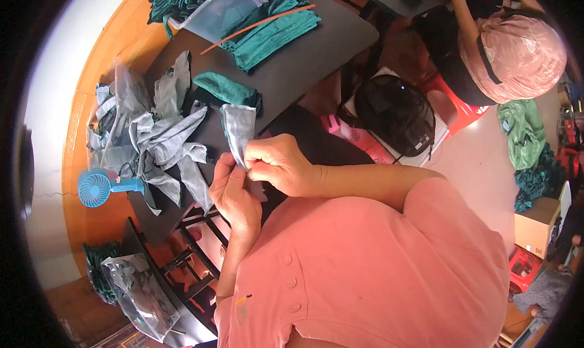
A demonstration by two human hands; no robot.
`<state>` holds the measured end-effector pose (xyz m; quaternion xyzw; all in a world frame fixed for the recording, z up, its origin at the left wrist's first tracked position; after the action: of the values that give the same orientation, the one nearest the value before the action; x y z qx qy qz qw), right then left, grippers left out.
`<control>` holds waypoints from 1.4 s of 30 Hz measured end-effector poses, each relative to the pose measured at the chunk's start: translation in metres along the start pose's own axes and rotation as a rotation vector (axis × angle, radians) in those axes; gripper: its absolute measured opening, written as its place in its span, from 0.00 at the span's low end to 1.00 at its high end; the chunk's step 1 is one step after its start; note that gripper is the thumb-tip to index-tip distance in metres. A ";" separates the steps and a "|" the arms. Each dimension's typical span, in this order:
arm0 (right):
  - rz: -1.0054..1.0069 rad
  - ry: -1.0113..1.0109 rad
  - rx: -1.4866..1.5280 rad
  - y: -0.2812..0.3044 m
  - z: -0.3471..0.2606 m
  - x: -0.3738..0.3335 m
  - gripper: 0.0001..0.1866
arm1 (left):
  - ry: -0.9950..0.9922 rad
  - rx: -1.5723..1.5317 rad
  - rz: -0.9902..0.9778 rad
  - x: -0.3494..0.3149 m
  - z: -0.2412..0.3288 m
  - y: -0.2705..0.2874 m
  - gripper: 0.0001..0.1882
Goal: The recorder is manually turning small green fabric strips or tubes inside out.
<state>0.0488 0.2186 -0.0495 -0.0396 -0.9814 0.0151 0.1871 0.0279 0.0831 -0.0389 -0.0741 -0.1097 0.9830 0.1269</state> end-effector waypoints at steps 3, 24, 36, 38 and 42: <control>-0.004 0.024 -0.020 0.005 -0.004 0.004 0.05 | -0.141 0.173 -0.060 0.000 0.001 0.003 0.06; -0.031 -0.136 0.152 0.006 -0.006 -0.007 0.05 | -0.230 0.093 0.062 0.005 0.000 0.006 0.04; 0.006 -0.136 -0.061 0.001 0.004 0.014 0.06 | -0.378 0.163 0.027 0.019 0.011 0.002 0.13; 0.016 -0.190 -0.072 0.004 0.001 0.018 0.05 | -0.383 0.033 0.039 0.025 0.004 -0.002 0.12; -0.031 -0.087 -0.110 -0.001 0.002 0.021 0.04 | -0.230 -0.172 0.006 0.013 0.007 0.007 0.12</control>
<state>0.0281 0.2198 -0.0439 -0.0340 -0.9885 -0.0401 0.1418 0.0128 0.0787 -0.0358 0.0280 -0.2073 0.9724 0.1038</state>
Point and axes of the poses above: each hand's wrist, its own x-axis towards the middle knuckle, its own y-axis out of the back of the hand, z = x × y, the point moved 2 cm from there along x, towards the middle knuckle, and after that the axes turned 1 degree about x, right-handed, at the moved point
